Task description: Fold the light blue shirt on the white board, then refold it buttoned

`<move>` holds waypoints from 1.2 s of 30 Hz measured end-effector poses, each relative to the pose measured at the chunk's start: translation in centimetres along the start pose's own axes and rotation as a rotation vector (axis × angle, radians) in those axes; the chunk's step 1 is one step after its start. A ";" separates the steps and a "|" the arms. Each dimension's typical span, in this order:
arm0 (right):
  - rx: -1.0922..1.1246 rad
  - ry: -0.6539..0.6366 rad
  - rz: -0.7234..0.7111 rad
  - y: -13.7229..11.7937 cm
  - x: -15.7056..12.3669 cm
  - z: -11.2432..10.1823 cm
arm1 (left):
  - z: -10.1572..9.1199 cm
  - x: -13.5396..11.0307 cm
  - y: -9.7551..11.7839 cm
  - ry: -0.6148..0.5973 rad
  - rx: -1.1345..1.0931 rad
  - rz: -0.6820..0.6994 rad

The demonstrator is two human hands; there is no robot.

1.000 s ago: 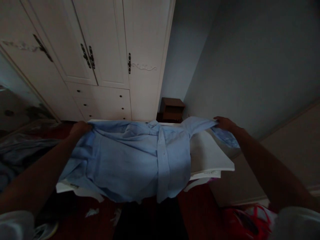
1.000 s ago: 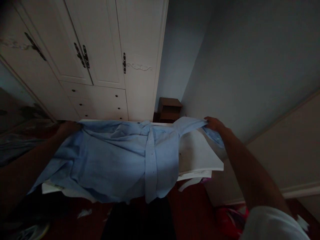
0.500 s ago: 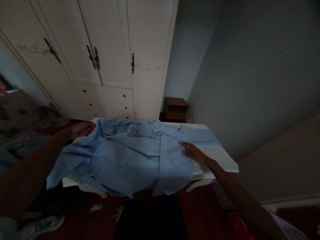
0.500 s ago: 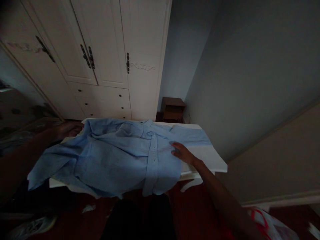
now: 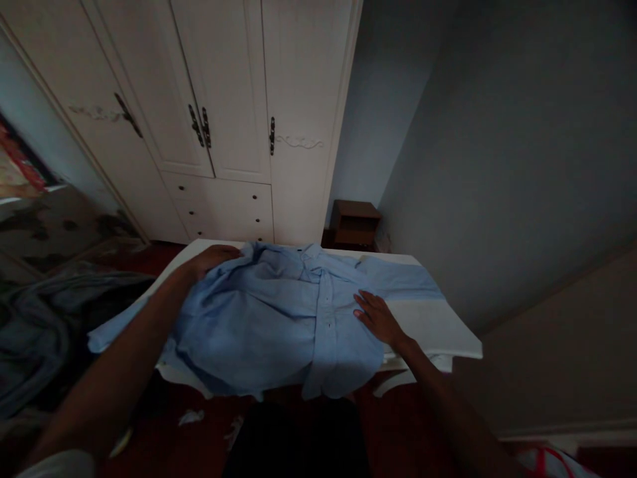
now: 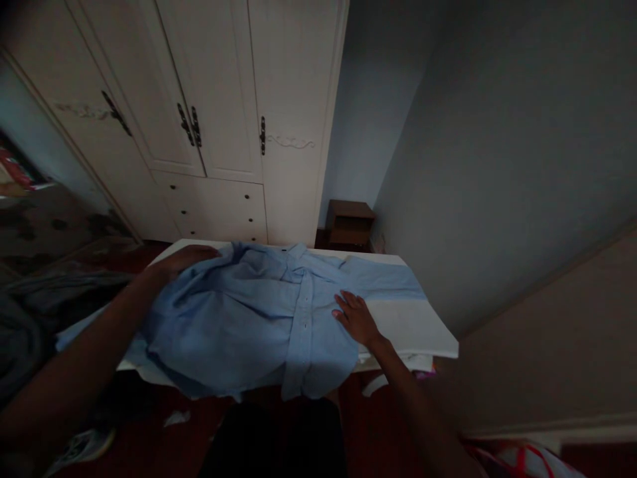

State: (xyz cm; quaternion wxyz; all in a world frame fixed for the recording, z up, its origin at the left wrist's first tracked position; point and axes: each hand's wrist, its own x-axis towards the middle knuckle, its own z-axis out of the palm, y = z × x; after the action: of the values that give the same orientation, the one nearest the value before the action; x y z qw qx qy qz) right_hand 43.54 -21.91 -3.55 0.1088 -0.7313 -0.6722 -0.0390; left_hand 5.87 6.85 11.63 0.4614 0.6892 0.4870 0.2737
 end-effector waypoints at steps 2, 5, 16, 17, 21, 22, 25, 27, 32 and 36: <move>0.007 -0.002 0.016 -0.1 0.0 0.0 | 3.7 -1.6 0.4 0.024 -0.012 0.054; 0.020 -0.003 0.031 -0.3 0.0 -0.2 | 10.9 -5.5 -0.2 0.050 0.055 0.206; 0.054 0.007 0.029 -0.4 -0.1 -0.4 | 8.8 -11.0 -0.3 -0.241 0.235 0.308; 0.063 0.008 0.028 -0.3 -0.1 -0.4 | 7.3 -9.8 -0.7 -0.081 0.282 0.307; 0.106 0.006 0.018 0.0 0.3 -0.5 | 3.6 -5.0 -4.0 0.204 0.519 0.176; 0.112 0.006 0.015 0.0 0.4 -0.5 | 3.3 -4.1 -4.7 0.140 0.523 0.153; 0.113 -0.001 0.013 0.0 0.8 -0.8 | 3.9 -1.7 -5.3 -0.061 0.405 0.187; 0.110 -0.012 0.019 -0.1 1.2 -1.0 | 5.0 -0.4 -4.4 -0.123 0.305 0.197; 0.136 -0.057 0.042 -0.3 2.4 -1.2 | 8.4 2.1 -1.7 -0.109 0.322 0.060; 0.156 -0.125 0.106 -1.2 3.6 -0.8 | 9.7 2.9 -1.3 -0.037 0.407 0.042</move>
State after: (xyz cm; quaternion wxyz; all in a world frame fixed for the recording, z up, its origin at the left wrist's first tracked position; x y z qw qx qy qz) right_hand 42.72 -18.50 -1.89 0.1250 -0.7561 -0.6391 0.0651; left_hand 14.38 6.10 6.10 0.3157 0.7830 0.5095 0.1665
